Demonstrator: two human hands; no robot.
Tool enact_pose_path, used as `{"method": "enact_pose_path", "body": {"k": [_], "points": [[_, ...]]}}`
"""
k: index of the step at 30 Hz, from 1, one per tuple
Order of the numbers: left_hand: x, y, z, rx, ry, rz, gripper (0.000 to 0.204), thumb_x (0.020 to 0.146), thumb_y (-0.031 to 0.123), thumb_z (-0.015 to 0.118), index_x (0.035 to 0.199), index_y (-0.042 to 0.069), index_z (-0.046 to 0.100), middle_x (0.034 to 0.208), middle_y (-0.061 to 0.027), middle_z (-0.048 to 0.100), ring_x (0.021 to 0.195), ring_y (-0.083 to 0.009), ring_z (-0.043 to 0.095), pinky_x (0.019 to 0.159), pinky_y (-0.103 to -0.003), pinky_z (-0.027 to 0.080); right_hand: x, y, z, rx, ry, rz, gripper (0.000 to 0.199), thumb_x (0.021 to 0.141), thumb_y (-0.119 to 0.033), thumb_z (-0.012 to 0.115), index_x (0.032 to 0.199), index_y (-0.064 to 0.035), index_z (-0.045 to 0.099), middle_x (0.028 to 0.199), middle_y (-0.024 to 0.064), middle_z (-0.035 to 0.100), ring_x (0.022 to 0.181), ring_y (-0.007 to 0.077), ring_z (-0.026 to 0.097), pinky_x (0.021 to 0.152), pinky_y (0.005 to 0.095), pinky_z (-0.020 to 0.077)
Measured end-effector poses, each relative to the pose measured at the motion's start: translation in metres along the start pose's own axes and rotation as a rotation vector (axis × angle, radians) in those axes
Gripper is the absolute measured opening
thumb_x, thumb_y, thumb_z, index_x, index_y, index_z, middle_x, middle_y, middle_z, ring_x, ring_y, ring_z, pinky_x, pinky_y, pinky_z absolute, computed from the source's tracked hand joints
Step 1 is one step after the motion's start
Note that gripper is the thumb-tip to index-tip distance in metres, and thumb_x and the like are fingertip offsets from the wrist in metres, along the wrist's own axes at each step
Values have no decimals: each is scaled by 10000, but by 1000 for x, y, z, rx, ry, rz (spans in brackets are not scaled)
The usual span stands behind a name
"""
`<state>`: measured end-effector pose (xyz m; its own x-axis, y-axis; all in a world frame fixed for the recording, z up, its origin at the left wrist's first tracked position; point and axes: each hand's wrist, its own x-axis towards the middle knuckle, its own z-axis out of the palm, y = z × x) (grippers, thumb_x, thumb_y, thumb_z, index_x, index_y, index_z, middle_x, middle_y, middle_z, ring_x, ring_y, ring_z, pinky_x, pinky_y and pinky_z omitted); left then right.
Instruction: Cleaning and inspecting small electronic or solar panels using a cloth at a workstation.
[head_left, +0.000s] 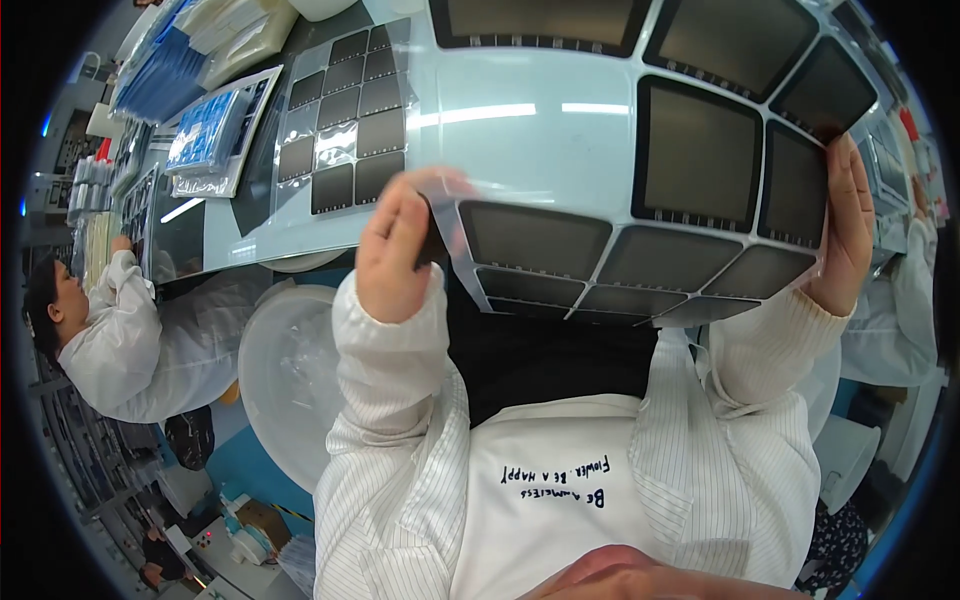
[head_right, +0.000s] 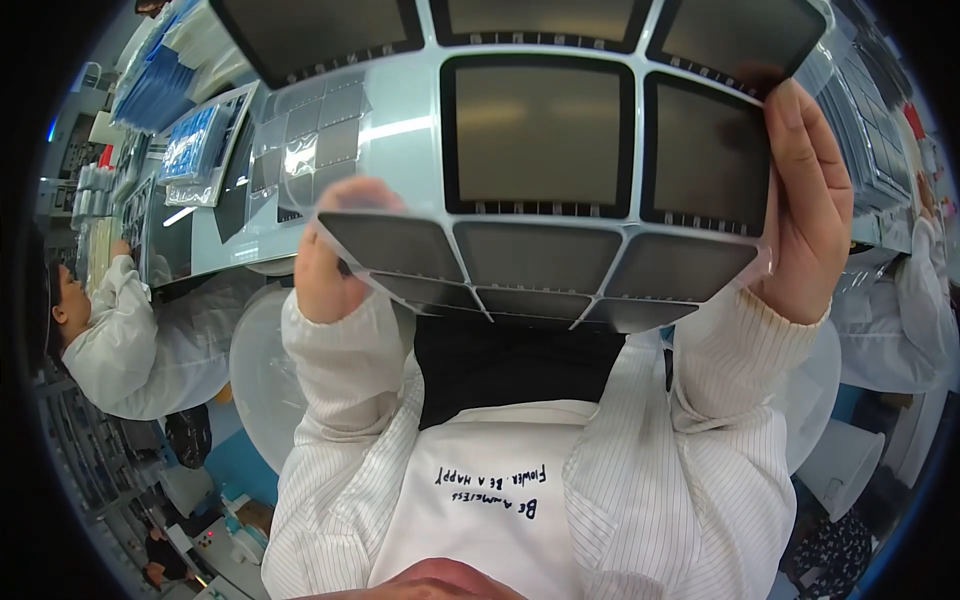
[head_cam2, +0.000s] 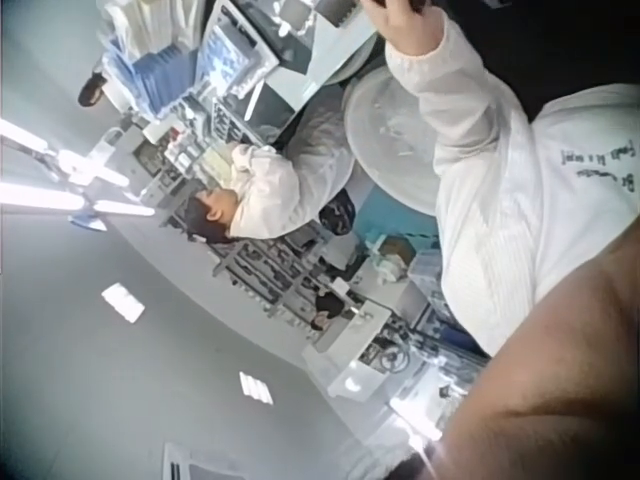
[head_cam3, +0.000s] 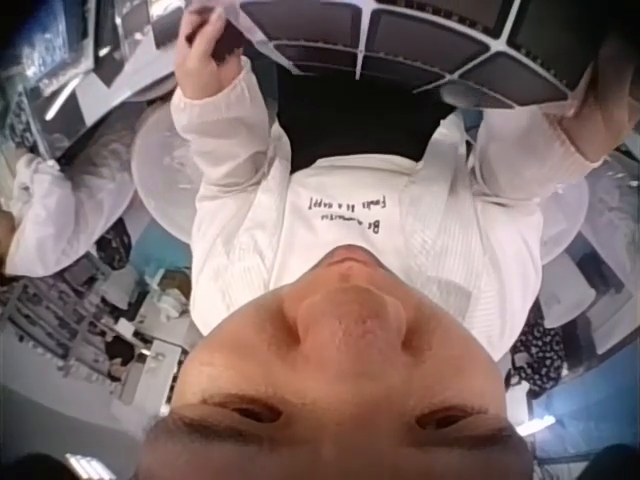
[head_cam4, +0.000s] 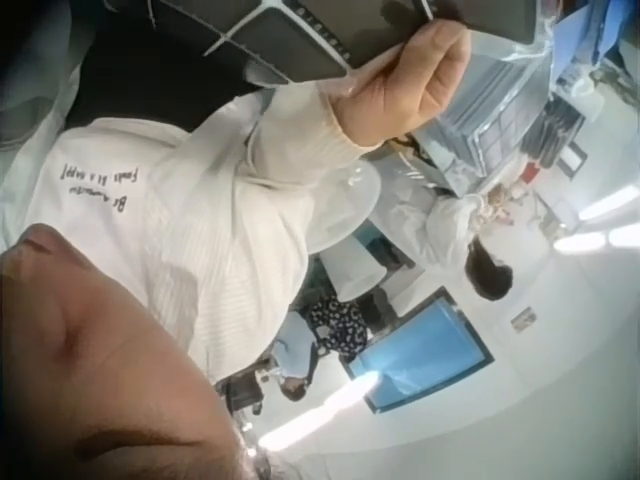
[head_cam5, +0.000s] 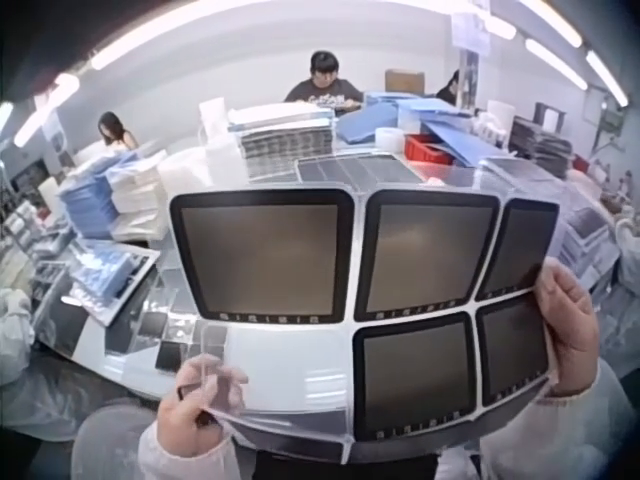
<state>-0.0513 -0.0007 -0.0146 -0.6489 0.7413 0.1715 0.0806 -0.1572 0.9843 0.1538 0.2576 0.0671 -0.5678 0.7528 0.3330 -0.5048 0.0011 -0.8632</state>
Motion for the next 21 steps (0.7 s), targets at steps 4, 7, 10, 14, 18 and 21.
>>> {"method": "enact_pose_path", "body": {"k": [4,7,10,14,18,21], "points": [[-12,8,13,-280,-276,148,314,984,245,503,1038,-50,594,954,-78,628,773,-88,542,687,-212,413,20,11,-6,-36,55,-67,262,940,-132,576,1164,-8,631,1052,118,692,832,152,693,717,191,543],[-21,18,16,-138,-242,66,151,929,87,561,971,-43,625,861,-51,631,696,-65,522,622,-192,400,27,13,-6,-100,123,-84,255,928,-138,598,1148,-18,649,1068,102,693,581,69,625,484,141,441],[-28,23,19,-56,-201,24,95,885,9,576,949,-30,635,751,-16,622,584,-43,468,537,-182,365,31,13,-1,-150,183,-198,258,933,-128,589,1165,-33,648,1078,100,691,429,45,479,392,149,309],[-30,27,16,0,-203,62,88,883,27,584,927,-33,631,714,-22,610,559,-48,466,515,-183,353,36,8,-11,-171,-31,-204,266,947,-126,563,1192,-55,640,1095,97,686,410,61,459,389,146,304],[-34,30,19,-13,-162,29,74,876,33,589,889,-31,625,684,-28,596,541,-57,460,502,-189,346,36,6,-16,-100,-159,-122,277,961,-125,535,1213,-51,623,1125,94,675,395,62,450,374,151,295],[-37,31,17,22,-166,51,69,865,36,597,840,-27,608,668,-33,585,531,-62,453,492,-193,337,37,6,-18,-61,-204,-86,293,970,-126,514,1238,-46,602,1144,99,666,391,63,448,369,148,297]]}}
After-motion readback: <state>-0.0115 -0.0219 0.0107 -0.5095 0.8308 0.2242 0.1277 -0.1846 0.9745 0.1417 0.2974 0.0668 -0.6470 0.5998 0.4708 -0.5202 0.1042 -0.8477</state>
